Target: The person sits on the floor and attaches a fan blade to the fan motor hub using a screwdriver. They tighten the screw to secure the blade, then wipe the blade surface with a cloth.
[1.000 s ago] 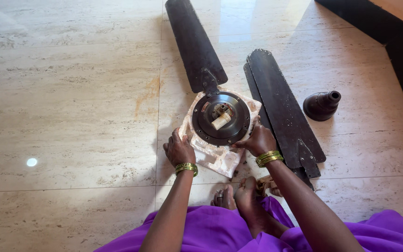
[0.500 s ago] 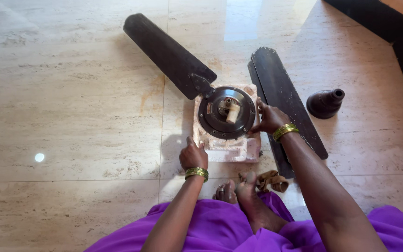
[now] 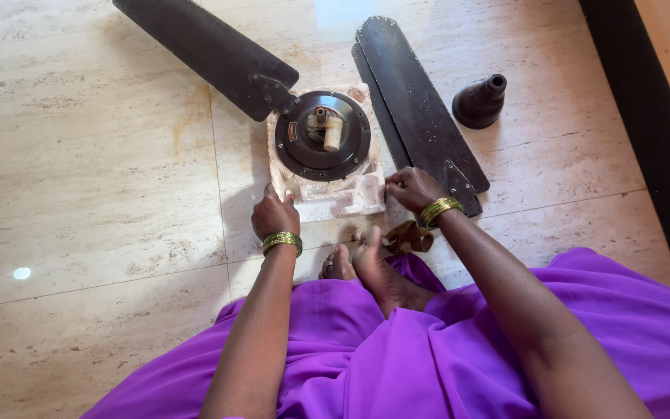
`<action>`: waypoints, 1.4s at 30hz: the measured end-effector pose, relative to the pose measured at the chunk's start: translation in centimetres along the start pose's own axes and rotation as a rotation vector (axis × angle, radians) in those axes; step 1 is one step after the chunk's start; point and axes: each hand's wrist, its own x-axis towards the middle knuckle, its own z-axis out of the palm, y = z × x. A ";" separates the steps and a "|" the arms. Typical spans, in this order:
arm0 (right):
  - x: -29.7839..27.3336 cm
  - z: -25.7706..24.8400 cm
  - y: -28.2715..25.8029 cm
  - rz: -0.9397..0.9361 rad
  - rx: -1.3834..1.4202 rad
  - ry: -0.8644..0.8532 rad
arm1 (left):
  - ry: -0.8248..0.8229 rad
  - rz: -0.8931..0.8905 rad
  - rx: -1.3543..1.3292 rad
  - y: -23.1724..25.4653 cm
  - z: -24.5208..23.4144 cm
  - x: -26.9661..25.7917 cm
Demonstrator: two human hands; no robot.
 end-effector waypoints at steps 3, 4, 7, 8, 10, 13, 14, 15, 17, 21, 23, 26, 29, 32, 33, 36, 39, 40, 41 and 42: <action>-1.9 1.4 0.3 -0.112 -0.221 0.042 | -0.001 0.005 -0.015 -0.1 -0.1 -0.2; -2.3 1.6 0.1 -0.087 -0.226 0.037 | -0.007 0.005 -0.016 -0.2 -0.1 -0.2; -4.2 1.2 -1.0 -0.032 -0.212 0.055 | -0.024 -0.003 -0.024 -0.3 -0.1 -0.3; -4.8 0.9 -1.6 -0.021 -0.204 0.066 | -0.028 -0.009 -0.031 -0.3 -0.1 -0.3; -6.3 0.3 -2.5 0.038 -0.236 0.015 | -0.042 -0.024 -0.040 -0.3 -0.1 -0.4; -8.0 -0.1 -3.5 0.052 -0.259 -0.004 | -0.088 -0.053 -0.051 -0.2 -0.3 -0.4; -8.3 -0.2 -3.5 0.045 -0.261 -0.001 | -0.115 -0.064 -0.055 -0.3 -0.4 -0.5; -8.3 -0.3 -3.4 0.022 -0.290 -0.001 | -0.143 -0.074 -0.060 -0.4 -0.5 -0.5; -8.1 -0.2 -3.0 -0.019 -0.343 -0.002 | -0.158 -0.025 -0.088 -1.0 -1.0 -0.6; -6.8 -0.3 -1.5 -0.041 -0.236 0.178 | -0.210 -0.012 -0.116 -2.2 -2.0 -1.3; -5.7 -1.3 -1.3 -0.033 -0.236 0.219 | -0.220 -0.036 -0.144 -2.7 -2.7 -2.0; -3.8 -3.7 -3.0 -0.063 -0.254 0.325 | -0.220 -0.071 -0.145 -3.1 -4.5 -2.8; -3.1 -6.0 -6.2 -0.042 -0.161 0.388 | -0.190 -0.073 -0.145 -3.0 -6.7 -3.2; -3.2 -7.5 -10.5 -0.029 -0.119 0.429 | -0.152 -0.067 -0.172 -2.9 -8.6 -3.6; -3.4 -7.8 -11.8 -0.058 -0.111 0.450 | -0.140 -0.068 -0.184 -3.0 -9.2 -3.8; -3.9 -8.2 -16.2 -0.114 -0.086 0.477 | -0.080 -0.183 -0.295 -1.9 -10.3 -4.1; -4.2 -8.3 -19.7 -0.106 -0.066 0.447 | 0.113 -0.143 -0.387 -0.2 -11.0 -4.1; -4.3 -8.3 -20.6 -0.112 -0.053 0.444 | 0.157 -0.132 -0.394 0.3 -11.2 -4.3; -4.4 -8.4 -21.3 -0.117 -0.040 0.442 | 0.201 -0.121 -0.400 0.7 -11.5 -4.5; -4.4 -8.5 -22.1 -0.132 -0.061 0.462 | 0.253 -0.110 -0.410 1.3 -12.1 -4.4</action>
